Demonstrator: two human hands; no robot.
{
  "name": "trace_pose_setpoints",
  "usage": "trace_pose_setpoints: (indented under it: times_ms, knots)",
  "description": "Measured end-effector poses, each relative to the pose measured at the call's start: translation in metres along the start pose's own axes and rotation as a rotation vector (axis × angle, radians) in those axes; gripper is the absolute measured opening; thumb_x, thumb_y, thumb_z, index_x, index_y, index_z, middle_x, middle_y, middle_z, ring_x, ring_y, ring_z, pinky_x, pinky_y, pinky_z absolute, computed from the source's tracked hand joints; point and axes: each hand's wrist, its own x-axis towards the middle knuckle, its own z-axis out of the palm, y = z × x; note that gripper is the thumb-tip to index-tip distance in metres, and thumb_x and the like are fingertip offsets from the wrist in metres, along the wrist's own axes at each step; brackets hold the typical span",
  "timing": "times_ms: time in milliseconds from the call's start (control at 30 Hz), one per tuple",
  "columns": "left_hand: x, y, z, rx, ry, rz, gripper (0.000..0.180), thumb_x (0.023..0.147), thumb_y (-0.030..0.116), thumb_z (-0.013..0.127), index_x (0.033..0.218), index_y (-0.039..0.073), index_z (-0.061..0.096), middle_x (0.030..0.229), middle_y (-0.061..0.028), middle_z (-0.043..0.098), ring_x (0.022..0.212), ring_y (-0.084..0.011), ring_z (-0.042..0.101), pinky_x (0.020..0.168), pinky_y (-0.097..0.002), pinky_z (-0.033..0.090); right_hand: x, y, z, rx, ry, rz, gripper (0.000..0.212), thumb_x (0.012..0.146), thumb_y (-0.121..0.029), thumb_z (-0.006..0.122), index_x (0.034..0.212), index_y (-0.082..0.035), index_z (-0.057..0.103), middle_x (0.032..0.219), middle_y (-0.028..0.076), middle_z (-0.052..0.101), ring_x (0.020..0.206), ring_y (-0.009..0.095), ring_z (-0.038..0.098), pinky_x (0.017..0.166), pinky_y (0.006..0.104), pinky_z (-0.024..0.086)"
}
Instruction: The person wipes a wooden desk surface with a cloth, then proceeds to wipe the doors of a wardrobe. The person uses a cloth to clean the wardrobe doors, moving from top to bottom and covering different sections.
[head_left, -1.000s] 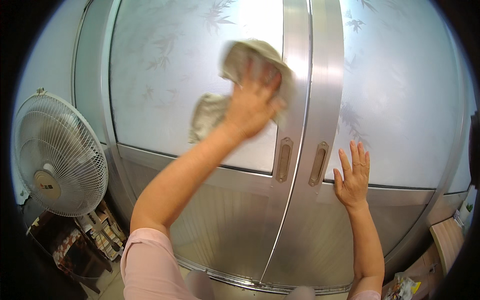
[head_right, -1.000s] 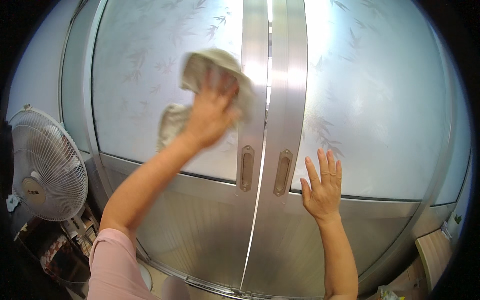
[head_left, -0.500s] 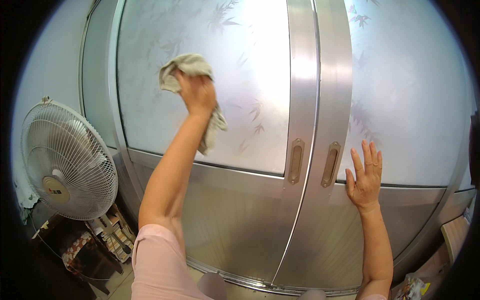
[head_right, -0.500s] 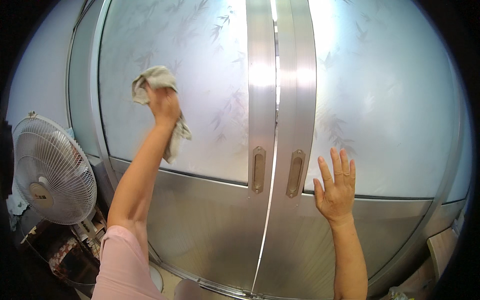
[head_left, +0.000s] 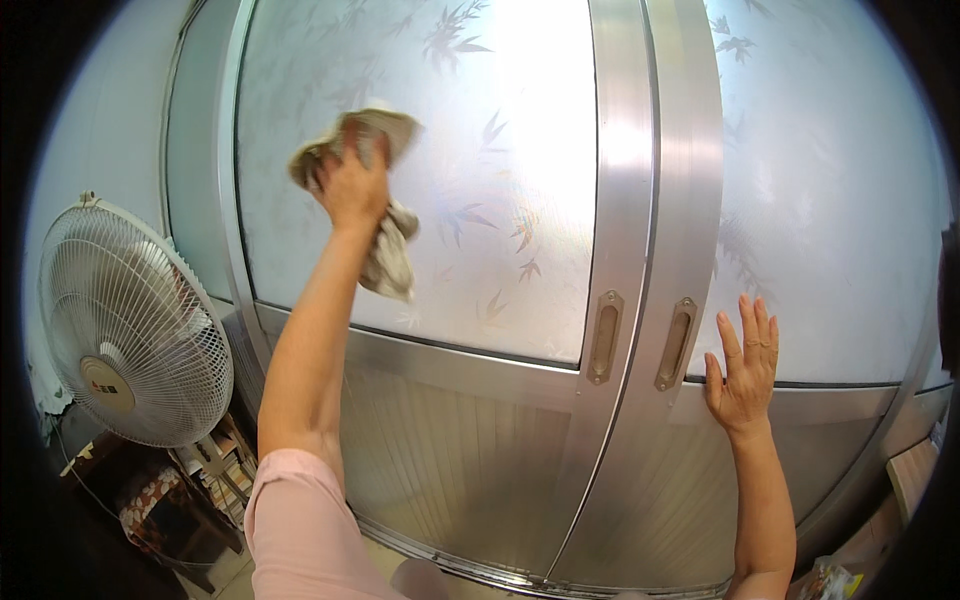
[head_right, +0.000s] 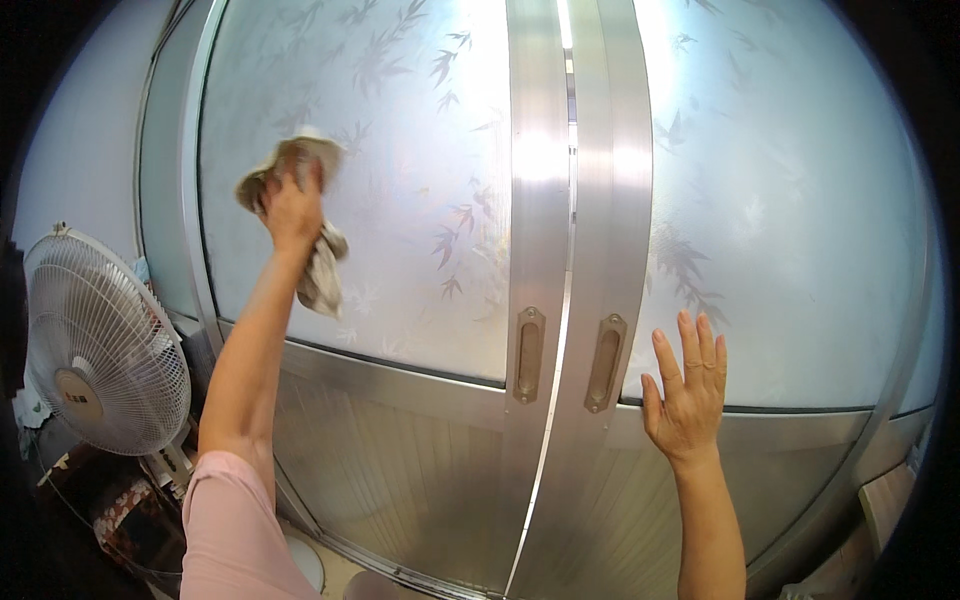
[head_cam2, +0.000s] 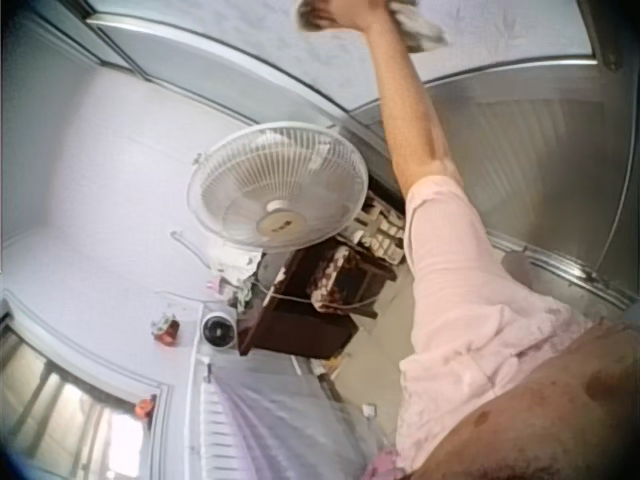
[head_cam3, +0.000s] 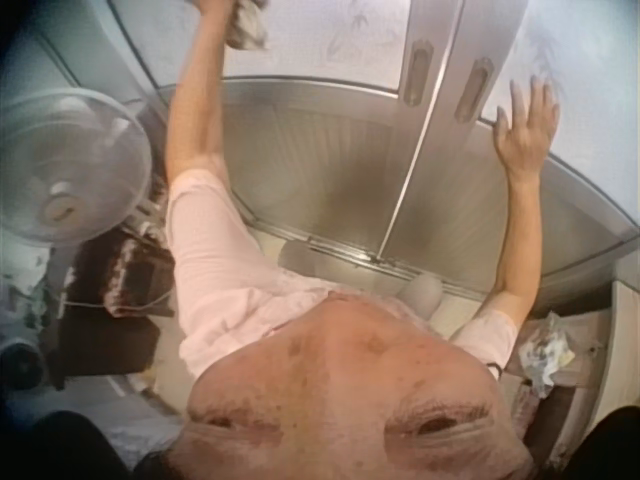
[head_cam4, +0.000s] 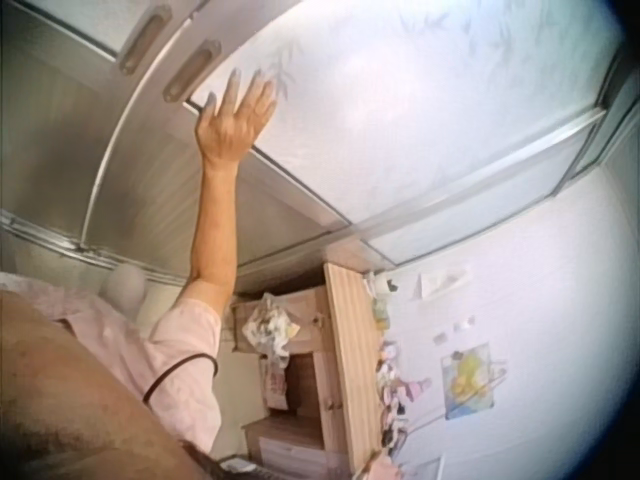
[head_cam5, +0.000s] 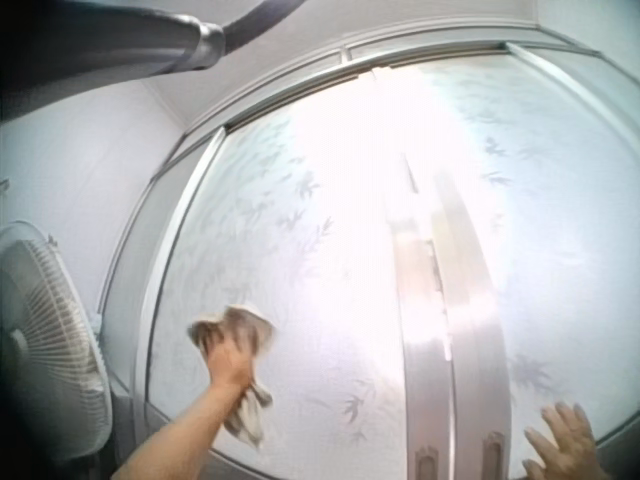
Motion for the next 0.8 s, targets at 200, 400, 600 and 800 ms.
trace_pose_setpoints:
  times_ms: [200,400,600,800]
  knots:
    - [-0.049,0.047,-0.010,-0.449,0.035,0.279,0.040,0.088,0.028,0.053,0.123,0.008,0.052,0.129,-0.0151,0.047,0.119,-0.0356,0.041,0.107,-0.0481,0.026,0.004,-0.003,0.000,-0.007,0.022,-0.002,0.052,0.084,-0.014,0.060,0.134,-0.012,0.049,0.145,0.015,0.038,0.136,0.035,0.032,0.112,0.0479,0.021]
    - [-0.098,0.114,-0.048,-0.433,-0.087,0.897,0.029,0.085,0.043,0.056,0.096,0.020,0.070,0.114,-0.0098,0.057,0.116,-0.0360,0.046,0.108,-0.0616,0.013,0.004,-0.003,0.000,-0.003,0.018,-0.011,0.052,0.084,-0.014,0.059,0.135,-0.012,0.048,0.146,0.016,0.038,0.137,0.035,0.031,0.112,0.0480,0.021]
    - [0.026,0.054,0.002,-0.112,0.071,0.626,0.045,0.091,0.046,0.047,0.124,0.018,0.056,0.123,-0.0133,0.054,0.114,-0.0358,0.046,0.104,-0.0485,0.029,0.002,-0.004,-0.004,-0.016,0.013,-0.020,0.052,0.084,-0.014,0.058,0.135,-0.011,0.048,0.146,0.016,0.038,0.137,0.036,0.032,0.112,0.0489,0.020]
    - [0.023,-0.164,0.051,0.147,-0.063,-0.057,0.056,0.096,0.042,0.032,0.143,0.011,0.034,0.145,-0.0193,0.035,0.132,-0.0415,0.030,0.112,-0.0512,0.016,0.006,-0.008,-0.009,-0.011,0.043,-0.017,0.052,0.085,-0.014,0.057,0.136,-0.012,0.048,0.145,0.016,0.038,0.136,0.035,0.032,0.112,0.0488,0.021]
